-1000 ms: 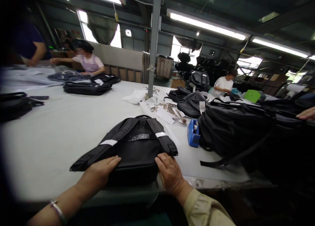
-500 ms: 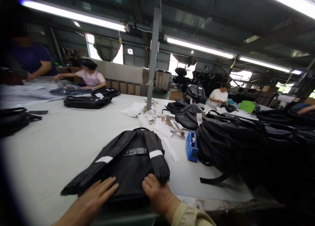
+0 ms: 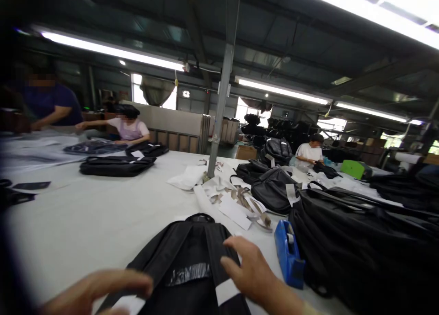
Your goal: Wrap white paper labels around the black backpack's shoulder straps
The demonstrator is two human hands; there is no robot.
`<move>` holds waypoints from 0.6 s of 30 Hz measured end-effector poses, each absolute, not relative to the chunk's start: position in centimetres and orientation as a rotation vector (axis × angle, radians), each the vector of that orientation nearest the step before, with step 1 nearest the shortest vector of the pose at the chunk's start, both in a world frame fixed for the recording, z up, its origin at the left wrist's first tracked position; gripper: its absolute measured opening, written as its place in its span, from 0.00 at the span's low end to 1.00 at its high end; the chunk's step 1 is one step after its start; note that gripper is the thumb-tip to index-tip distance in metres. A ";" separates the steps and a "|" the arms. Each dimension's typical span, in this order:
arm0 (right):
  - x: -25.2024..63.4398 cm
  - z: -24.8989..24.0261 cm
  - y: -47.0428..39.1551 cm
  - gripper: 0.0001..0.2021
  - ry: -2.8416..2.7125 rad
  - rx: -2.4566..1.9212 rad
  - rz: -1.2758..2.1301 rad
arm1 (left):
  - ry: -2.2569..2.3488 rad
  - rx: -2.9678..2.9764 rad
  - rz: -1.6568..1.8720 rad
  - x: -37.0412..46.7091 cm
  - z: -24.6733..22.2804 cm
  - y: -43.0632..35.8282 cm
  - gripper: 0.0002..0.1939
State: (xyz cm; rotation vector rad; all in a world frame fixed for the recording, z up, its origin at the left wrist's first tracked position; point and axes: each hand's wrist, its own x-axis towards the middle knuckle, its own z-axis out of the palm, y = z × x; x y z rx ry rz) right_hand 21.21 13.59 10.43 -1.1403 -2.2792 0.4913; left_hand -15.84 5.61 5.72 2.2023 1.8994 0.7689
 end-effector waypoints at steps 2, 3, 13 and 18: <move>19.1 8.9 19.7 0.24 -2.139 -1.379 0.521 | 1.846 2.166 0.748 -17.5 7.3 11.7 0.27; 18.0 7.6 22.6 0.29 -2.113 -1.503 0.568 | 1.841 2.131 0.694 -18.0 7.5 14.6 0.29; 14.1 -0.3 34.1 0.42 -1.960 -1.676 1.322 | 1.744 1.859 0.366 -17.6 2.3 27.5 0.36; 13.5 1.3 35.6 0.26 -1.930 -1.500 1.594 | 1.442 1.750 0.336 -17.7 4.7 29.5 0.25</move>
